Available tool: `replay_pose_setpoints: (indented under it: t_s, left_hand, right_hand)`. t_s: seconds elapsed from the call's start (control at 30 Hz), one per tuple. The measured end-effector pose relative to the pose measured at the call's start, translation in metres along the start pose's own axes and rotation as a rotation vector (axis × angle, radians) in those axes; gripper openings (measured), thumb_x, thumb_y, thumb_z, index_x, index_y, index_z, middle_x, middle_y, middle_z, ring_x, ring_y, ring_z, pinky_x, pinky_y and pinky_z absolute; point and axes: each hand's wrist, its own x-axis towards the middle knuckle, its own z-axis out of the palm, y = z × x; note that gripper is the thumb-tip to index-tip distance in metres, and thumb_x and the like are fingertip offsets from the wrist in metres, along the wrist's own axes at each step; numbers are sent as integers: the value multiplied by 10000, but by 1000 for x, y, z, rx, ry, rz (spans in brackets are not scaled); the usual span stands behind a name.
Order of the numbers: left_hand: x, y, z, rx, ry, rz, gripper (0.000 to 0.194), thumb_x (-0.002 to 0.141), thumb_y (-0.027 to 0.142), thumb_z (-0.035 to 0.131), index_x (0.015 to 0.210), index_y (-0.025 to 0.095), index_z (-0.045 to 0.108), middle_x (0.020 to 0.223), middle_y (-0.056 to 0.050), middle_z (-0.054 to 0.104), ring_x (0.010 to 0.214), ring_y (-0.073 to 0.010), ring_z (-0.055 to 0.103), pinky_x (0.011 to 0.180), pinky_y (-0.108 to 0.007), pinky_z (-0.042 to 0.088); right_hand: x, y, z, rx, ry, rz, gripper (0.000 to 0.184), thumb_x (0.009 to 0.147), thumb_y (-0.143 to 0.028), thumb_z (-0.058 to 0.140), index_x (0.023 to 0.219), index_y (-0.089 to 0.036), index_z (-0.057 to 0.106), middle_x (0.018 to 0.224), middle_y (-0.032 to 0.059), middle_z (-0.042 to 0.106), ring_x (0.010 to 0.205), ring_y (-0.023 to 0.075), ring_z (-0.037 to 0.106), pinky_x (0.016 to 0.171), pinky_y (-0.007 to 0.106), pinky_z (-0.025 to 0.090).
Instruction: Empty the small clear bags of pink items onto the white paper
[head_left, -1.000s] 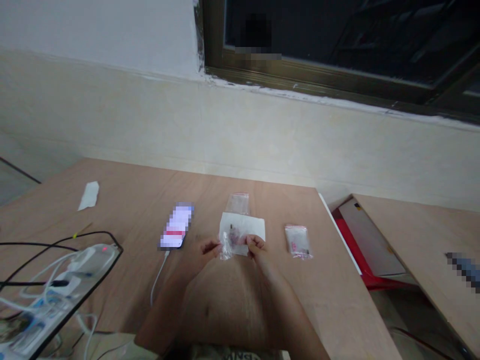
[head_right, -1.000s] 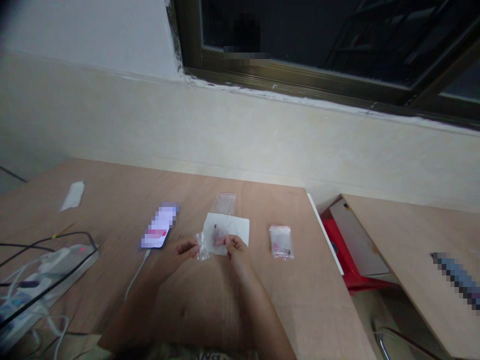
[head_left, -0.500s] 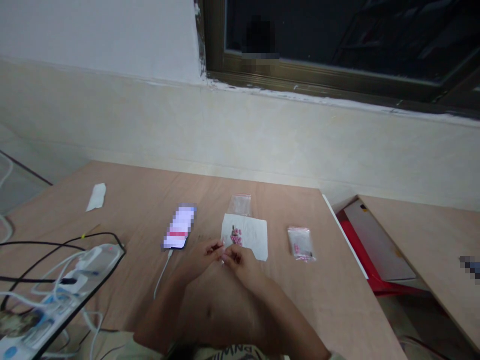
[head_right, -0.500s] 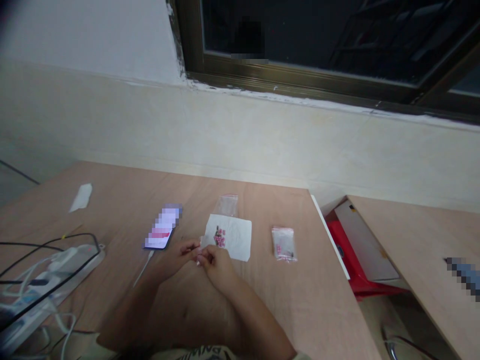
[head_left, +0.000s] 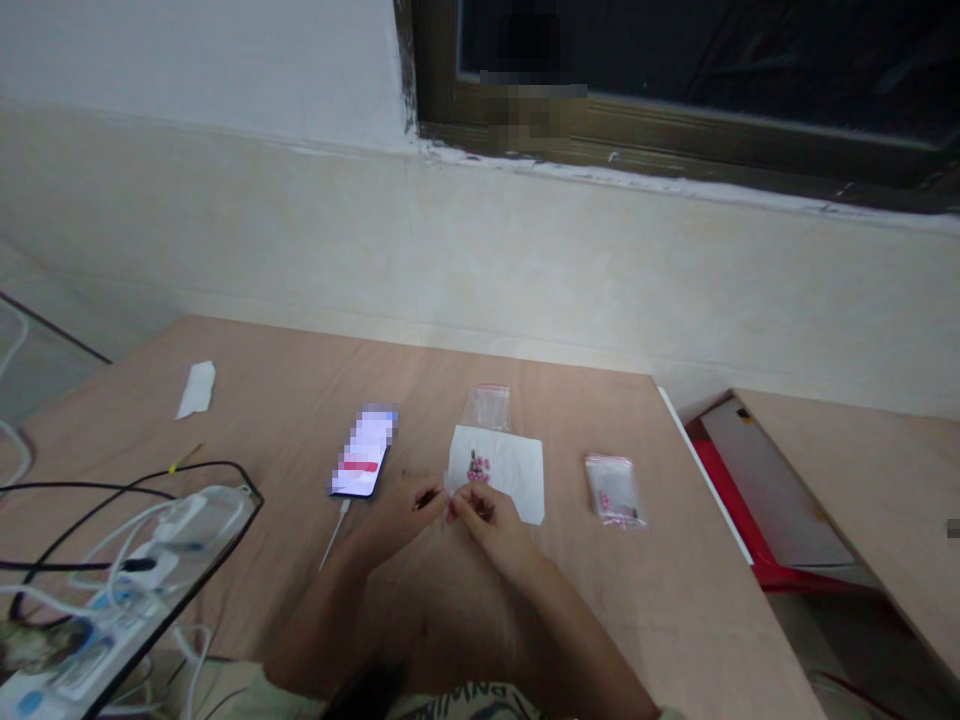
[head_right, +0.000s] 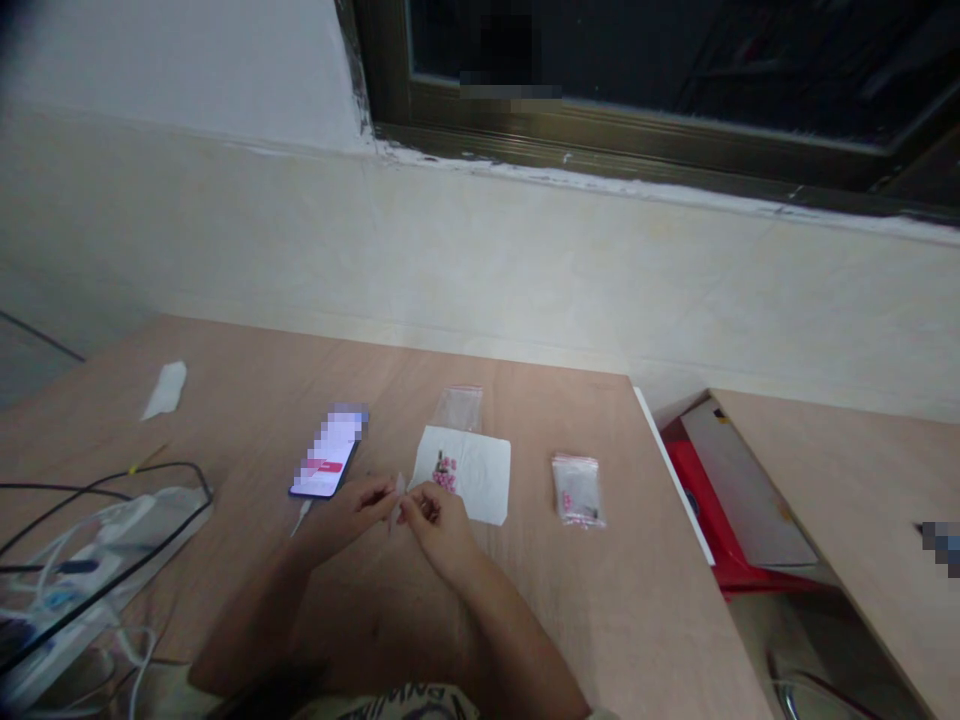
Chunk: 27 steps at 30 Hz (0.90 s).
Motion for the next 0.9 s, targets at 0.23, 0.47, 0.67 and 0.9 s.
replay_pose_setpoints:
  t_s: [0.23, 0.47, 0.67, 0.9]
  left_hand:
    - [-5, 3, 8, -57, -105, 69, 232, 809, 302, 409, 683, 167, 550, 668, 23, 559, 648, -121, 489, 599, -225, 373]
    - [-9, 5, 10, 0, -24, 38, 265, 793, 255, 381, 582, 158, 509, 572, 40, 480, 567, -101, 423, 535, -214, 326]
    - [-6, -3, 0, 175, 145, -19, 162, 722, 220, 428, 568, 179, 457, 551, 43, 445, 550, -111, 426, 521, -223, 355]
    - [-8, 4, -3, 117, 15, 210, 512, 657, 60, 384, 1152, 165, 457, 1207, -91, 513, 1141, -186, 441, 984, -365, 348]
  right_hand:
    - [-2, 4, 2, 78, -32, 87, 369, 728, -537, 480, 627, -182, 461, 438, -51, 425, 373, 86, 405, 396, 213, 298]
    - [-3, 2, -2, 60, -62, 114, 242, 757, -319, 467, 572, -167, 499, 455, -31, 500, 359, 57, 367, 379, 187, 267]
    - [1, -1, 2, -17, 45, 126, 186, 642, -119, 461, 465, -174, 437, 429, -35, 482, 413, 71, 412, 422, 188, 298]
    - [2, -8, 9, 48, -9, 47, 155, 634, -108, 437, 498, -180, 427, 429, -57, 433, 421, 67, 386, 432, 188, 279]
